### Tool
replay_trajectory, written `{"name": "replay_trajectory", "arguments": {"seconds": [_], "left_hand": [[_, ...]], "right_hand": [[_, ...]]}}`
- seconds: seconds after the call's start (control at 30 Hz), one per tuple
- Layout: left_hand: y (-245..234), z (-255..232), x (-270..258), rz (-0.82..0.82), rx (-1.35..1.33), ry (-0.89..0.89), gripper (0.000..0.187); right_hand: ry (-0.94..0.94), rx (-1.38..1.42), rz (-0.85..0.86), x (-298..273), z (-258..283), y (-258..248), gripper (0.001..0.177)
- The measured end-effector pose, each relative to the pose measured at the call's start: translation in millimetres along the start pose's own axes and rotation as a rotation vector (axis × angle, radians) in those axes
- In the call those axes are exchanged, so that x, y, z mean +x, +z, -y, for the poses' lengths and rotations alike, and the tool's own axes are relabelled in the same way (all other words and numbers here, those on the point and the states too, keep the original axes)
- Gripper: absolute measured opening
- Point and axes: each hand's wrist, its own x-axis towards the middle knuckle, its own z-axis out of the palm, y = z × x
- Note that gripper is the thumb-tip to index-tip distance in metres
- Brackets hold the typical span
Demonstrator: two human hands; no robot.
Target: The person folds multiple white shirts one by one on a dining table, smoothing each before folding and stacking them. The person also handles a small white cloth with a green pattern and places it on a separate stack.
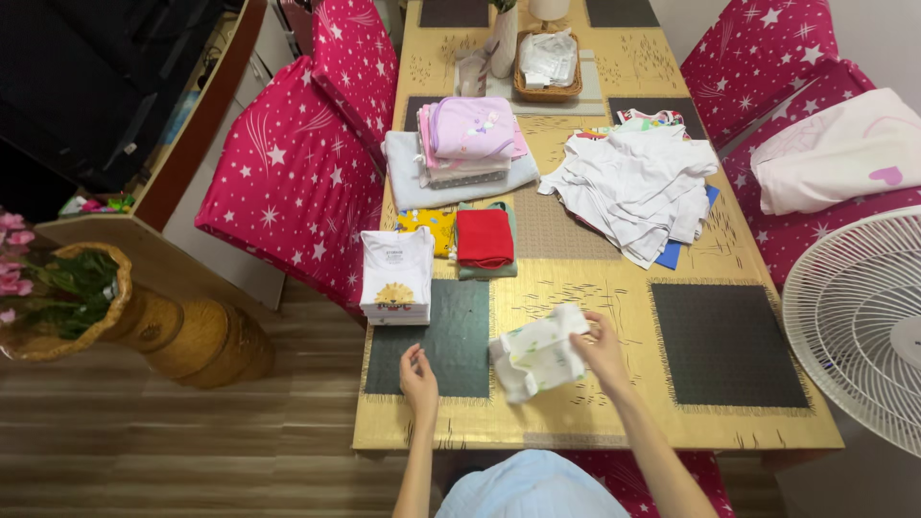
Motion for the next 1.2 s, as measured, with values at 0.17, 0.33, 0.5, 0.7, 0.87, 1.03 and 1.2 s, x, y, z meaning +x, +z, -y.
{"name": "replay_trajectory", "arguments": {"seconds": [0.17,0.33,0.5,0.7,0.87,1.03,1.2], "left_hand": [[22,-15,-17,0.101,-0.043,-0.078,0.029],[49,-31,-34,0.216,-0.053,-0.085,0.029],[57,-28,-42,0.225,-0.029,-0.053,0.029],[94,-26,-59,0.692,-0.181,-0.487,0.043],[118,-19,-64,0.868,-0.462,-0.873,0.067],[120,-4,-70,0.755,-0.281,-0.659,0.048],[112,10,-82,0.632,-0.086,-0.322,0.039]], "right_hand": [[-0.056,0.067,0.039,-5,11,-29,0.053],[-0.029,0.051,0.024,-10,14,-28,0.054],[-0.105,-0.140,-0.073,-12,35,-41,0.054],[-0.197,-0.648,-0.077,-19,20,-4,0.057],[-0.366,-0.916,0.192,-42,-39,50,0.057],[-0.395,-0.772,0.378,-56,-86,49,0.049],[-0.422,-0.775,0.180,-47,-102,9,0.036]]}}
